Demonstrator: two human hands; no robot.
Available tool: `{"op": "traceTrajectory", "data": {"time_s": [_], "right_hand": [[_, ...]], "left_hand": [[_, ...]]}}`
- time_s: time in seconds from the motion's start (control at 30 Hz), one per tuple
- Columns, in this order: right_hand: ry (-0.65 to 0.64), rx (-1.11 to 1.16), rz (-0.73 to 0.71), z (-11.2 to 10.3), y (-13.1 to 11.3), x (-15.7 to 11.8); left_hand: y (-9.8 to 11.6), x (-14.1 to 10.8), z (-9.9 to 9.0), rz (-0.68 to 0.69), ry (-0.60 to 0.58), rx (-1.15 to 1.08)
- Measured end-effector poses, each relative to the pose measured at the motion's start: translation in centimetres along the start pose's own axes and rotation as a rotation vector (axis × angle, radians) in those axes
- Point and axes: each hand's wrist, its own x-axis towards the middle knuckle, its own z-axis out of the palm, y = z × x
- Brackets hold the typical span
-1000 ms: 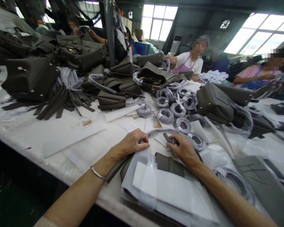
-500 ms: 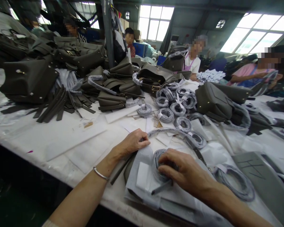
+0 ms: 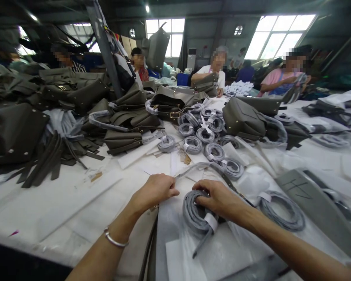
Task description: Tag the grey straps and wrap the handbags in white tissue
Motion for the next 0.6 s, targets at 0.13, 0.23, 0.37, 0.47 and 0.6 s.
{"op": "traceTrajectory", "data": {"time_s": [0.13, 0.23, 0.37, 0.47, 0.6], "right_hand": [[0.064, -0.132, -0.085, -0.9, 0.9, 1.8], [0.078, -0.279, -0.113, -1.3, 1.0, 3.8], [0.023, -0.444, -0.169, -0.8, 0.9, 6.6], [0.030, -0.493, -0.186, 0.2, 1.0, 8.1], [0.092, -0.543, -0.189, 1.1, 1.1, 8.9]], "left_hand": [[0.3, 2.0, 0.6, 0.001, 0.156, 0.034], [-0.5, 3.8, 2.2, 0.046, 0.187, 0.004], [-2.1, 5.1, 3.6, 0.072, 0.196, -0.079], [-2.6, 4.9, 3.8, 0.095, 0.212, -0.140], [-2.5, 4.2, 3.7, 0.111, 0.242, -0.167]]}}
